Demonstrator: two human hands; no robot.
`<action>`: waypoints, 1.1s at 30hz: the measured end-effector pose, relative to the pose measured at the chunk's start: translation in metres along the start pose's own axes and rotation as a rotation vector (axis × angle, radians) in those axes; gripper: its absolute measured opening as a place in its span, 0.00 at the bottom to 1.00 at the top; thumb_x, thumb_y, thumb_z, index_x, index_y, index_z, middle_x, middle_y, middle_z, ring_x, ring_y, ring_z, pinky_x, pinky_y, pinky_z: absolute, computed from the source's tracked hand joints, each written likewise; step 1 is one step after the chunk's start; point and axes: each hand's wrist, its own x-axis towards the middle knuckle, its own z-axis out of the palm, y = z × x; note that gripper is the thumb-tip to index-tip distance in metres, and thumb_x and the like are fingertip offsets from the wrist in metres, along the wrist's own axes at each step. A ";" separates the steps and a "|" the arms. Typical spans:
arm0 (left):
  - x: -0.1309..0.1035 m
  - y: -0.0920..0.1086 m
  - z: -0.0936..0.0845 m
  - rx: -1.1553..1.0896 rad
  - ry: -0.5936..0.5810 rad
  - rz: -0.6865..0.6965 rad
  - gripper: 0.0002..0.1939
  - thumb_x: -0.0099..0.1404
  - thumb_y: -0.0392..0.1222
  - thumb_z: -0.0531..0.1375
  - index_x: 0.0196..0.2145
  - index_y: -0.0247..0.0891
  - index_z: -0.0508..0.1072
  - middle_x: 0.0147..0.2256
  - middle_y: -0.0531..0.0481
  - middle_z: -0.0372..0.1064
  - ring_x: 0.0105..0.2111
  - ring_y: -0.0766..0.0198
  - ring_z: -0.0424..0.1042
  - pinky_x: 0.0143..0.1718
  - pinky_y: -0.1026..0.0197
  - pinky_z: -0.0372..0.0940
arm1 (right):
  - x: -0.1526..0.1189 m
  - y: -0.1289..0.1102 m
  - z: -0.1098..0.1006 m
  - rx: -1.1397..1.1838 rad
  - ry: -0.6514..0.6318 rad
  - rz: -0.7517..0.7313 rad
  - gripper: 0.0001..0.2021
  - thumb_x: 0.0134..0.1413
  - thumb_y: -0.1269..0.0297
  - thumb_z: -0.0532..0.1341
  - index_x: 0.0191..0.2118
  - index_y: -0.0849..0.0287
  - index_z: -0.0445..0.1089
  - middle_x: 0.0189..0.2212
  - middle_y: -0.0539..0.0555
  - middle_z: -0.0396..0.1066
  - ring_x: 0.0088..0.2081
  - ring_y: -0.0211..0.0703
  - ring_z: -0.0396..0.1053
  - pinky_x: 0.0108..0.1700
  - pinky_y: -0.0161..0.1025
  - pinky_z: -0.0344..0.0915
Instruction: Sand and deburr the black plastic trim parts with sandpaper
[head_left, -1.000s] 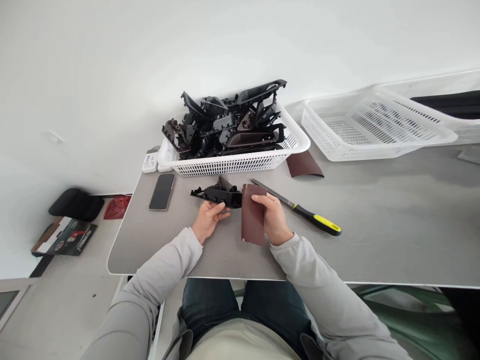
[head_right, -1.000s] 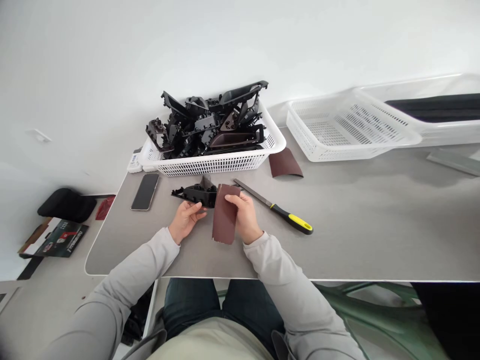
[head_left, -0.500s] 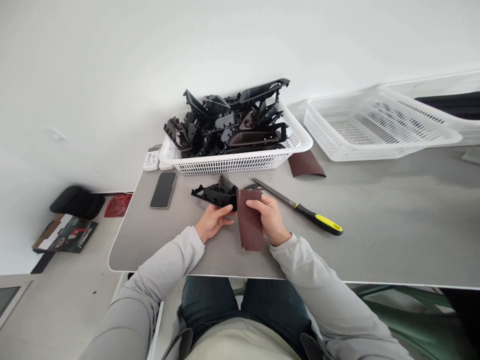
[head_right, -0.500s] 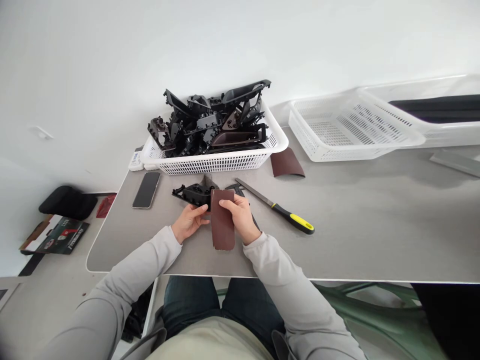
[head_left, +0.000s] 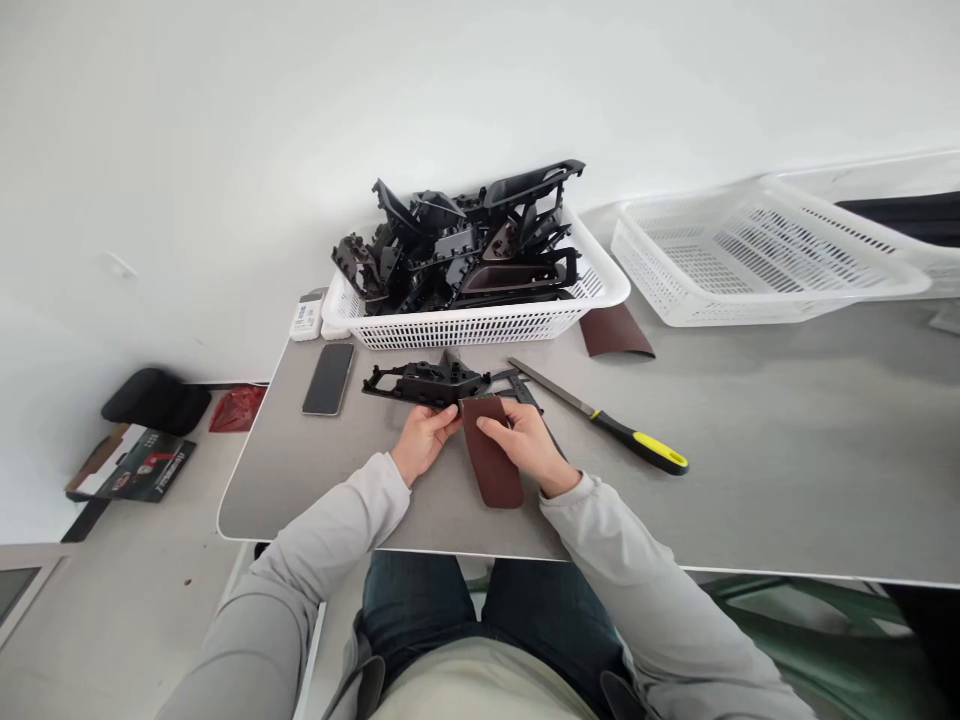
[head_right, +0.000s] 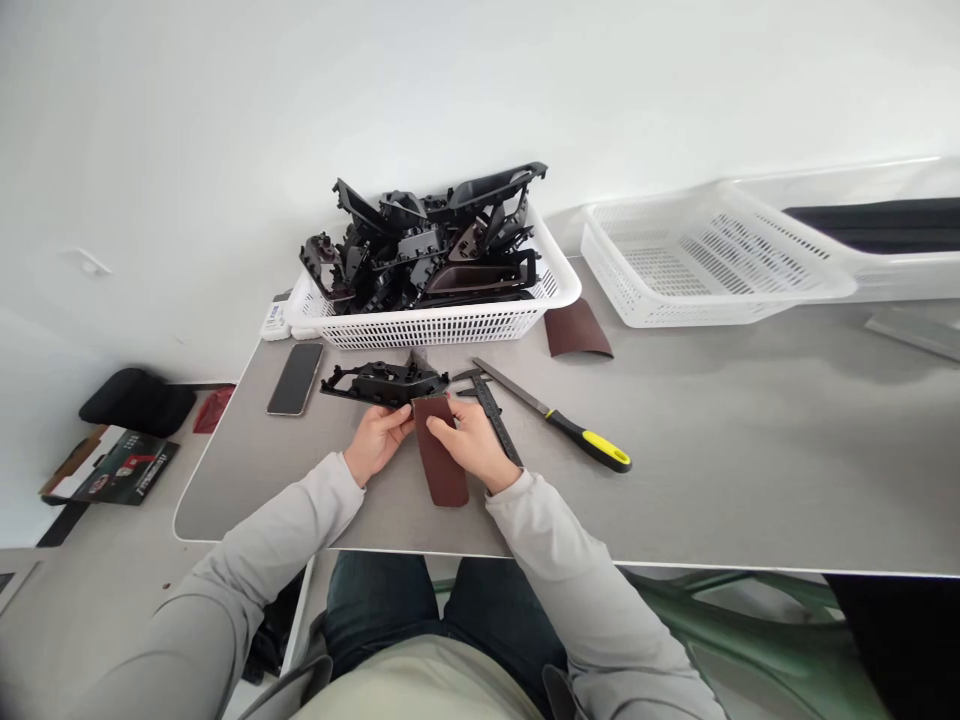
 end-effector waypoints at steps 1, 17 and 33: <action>0.000 -0.001 0.000 0.005 -0.004 0.005 0.14 0.45 0.41 0.71 0.31 0.32 0.77 0.35 0.43 0.77 0.46 0.51 0.73 0.52 0.50 0.63 | 0.000 0.002 0.001 -0.040 0.003 -0.016 0.09 0.40 0.60 0.58 0.23 0.60 0.70 0.21 0.50 0.69 0.25 0.39 0.63 0.28 0.37 0.59; -0.001 0.002 0.001 0.033 -0.005 0.020 0.15 0.46 0.43 0.71 0.31 0.34 0.76 0.33 0.45 0.77 0.44 0.52 0.74 0.52 0.49 0.63 | 0.001 0.004 0.000 -0.068 -0.051 0.110 0.07 0.38 0.62 0.57 0.18 0.59 0.65 0.15 0.46 0.61 0.19 0.34 0.56 0.20 0.33 0.50; 0.003 0.006 -0.006 -0.036 0.049 -0.079 0.09 0.53 0.38 0.66 0.29 0.37 0.68 0.32 0.49 0.76 0.36 0.59 0.77 0.48 0.54 0.67 | 0.001 0.001 -0.003 0.380 0.213 0.145 0.10 0.35 0.59 0.62 0.26 0.58 0.71 0.21 0.48 0.69 0.23 0.38 0.62 0.27 0.37 0.61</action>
